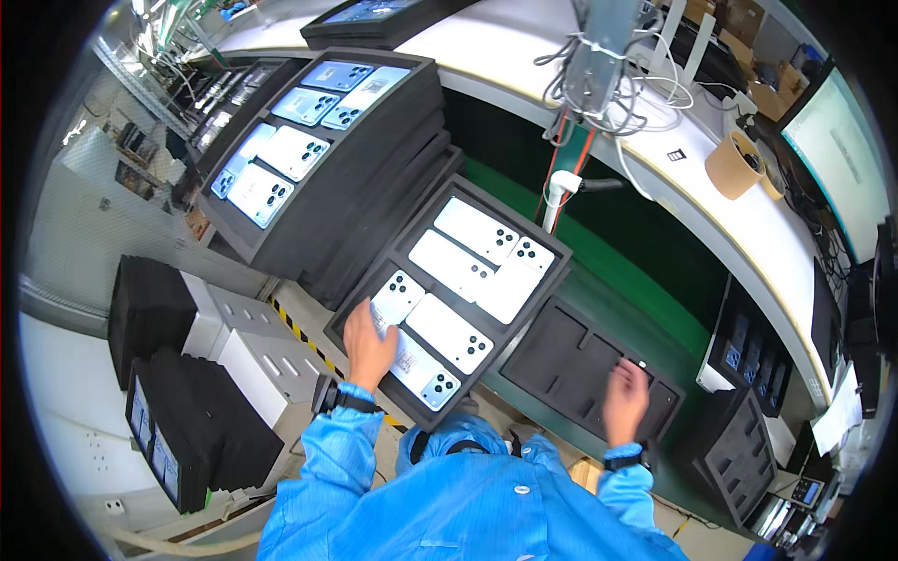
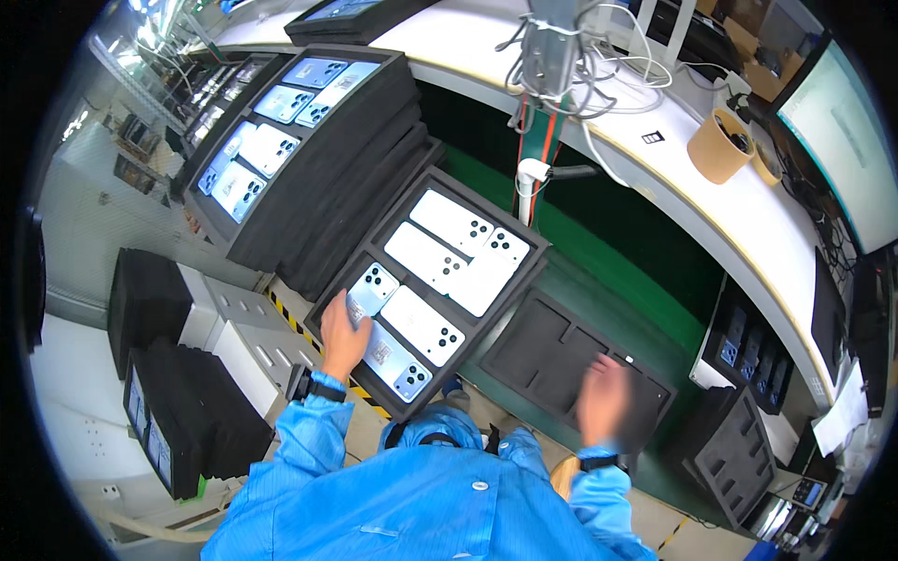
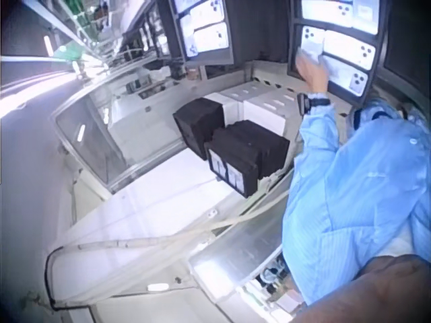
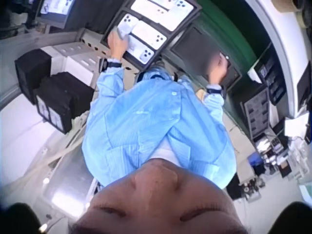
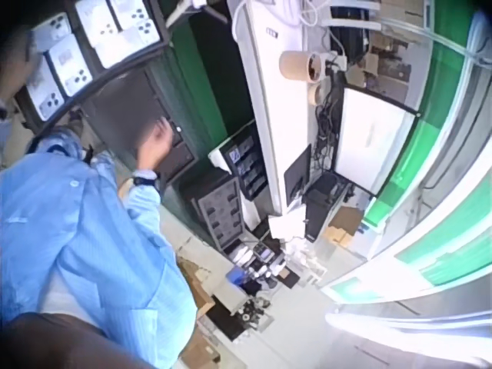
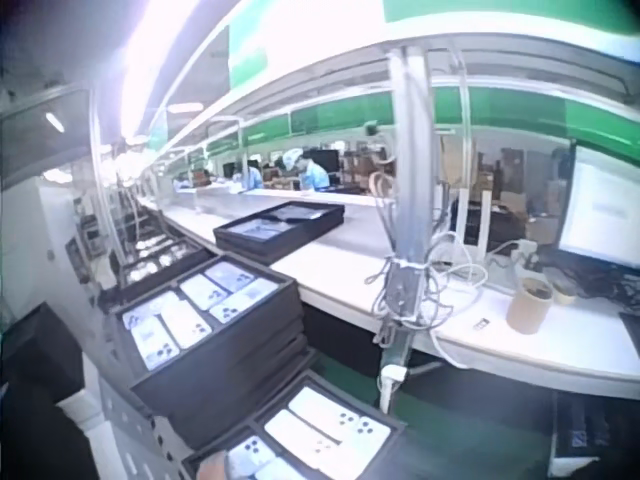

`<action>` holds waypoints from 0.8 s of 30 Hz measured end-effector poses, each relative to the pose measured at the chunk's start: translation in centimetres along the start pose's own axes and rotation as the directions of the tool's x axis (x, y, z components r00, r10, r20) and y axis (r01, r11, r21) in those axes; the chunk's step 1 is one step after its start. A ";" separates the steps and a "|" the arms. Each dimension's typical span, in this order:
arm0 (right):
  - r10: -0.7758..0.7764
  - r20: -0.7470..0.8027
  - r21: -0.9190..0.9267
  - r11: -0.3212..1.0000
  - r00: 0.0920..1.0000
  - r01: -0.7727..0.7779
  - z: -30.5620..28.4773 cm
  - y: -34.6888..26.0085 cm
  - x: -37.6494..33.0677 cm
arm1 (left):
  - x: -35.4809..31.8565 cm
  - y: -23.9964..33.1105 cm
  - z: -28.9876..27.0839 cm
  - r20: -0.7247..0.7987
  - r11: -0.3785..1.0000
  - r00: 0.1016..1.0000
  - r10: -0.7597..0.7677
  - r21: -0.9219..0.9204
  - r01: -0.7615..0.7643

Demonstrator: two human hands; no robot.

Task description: Organize mobile phones into trays and scan them using a handheld barcode scanner.

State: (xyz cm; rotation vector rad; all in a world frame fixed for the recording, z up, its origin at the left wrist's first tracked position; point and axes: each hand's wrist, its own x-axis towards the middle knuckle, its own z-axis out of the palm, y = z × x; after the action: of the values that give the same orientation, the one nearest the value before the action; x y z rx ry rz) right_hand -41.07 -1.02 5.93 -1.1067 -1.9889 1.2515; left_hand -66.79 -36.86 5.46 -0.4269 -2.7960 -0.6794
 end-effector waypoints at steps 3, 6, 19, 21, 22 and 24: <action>-0.274 0.438 0.036 0.957 0.856 0.288 11.2 -9.6 -2.6 | 2.7 2.6 -1.6 0.299 0.970 0.933 -0.198 0.195 0.143; -0.505 0.587 -0.007 0.779 0.633 0.628 20.0 -14.0 -4.5 | 5.0 1.5 -3.0 0.391 0.980 0.899 -0.200 0.101 0.174; -0.283 0.577 -0.171 0.875 0.766 0.452 20.5 -17.9 -1.1 | 1.8 -1.7 -7.4 0.513 0.041 0.828 -0.225 -0.844 0.534; -0.042 0.631 -0.126 0.980 0.775 0.156 13.4 -17.7 1.7 | 1.4 0.9 -7.2 0.549 -0.028 0.807 -0.219 -0.830 0.557; -0.028 0.587 0.015 1.000 0.809 0.024 10.2 -14.3 2.4 | 1.6 2.4 -6.9 0.580 -0.045 0.810 -0.089 -0.814 0.579; 0.110 0.511 0.273 0.919 0.852 -0.283 2.8 -9.4 2.3 | 2.0 7.0 -6.1 0.640 -0.021 0.764 0.084 -0.765 0.643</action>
State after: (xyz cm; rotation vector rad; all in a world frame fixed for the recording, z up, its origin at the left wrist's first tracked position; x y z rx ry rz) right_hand -47.79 -2.58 13.29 -0.8987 -1.9115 2.0712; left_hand -65.38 -33.37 14.16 -0.1172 -2.1071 -3.1752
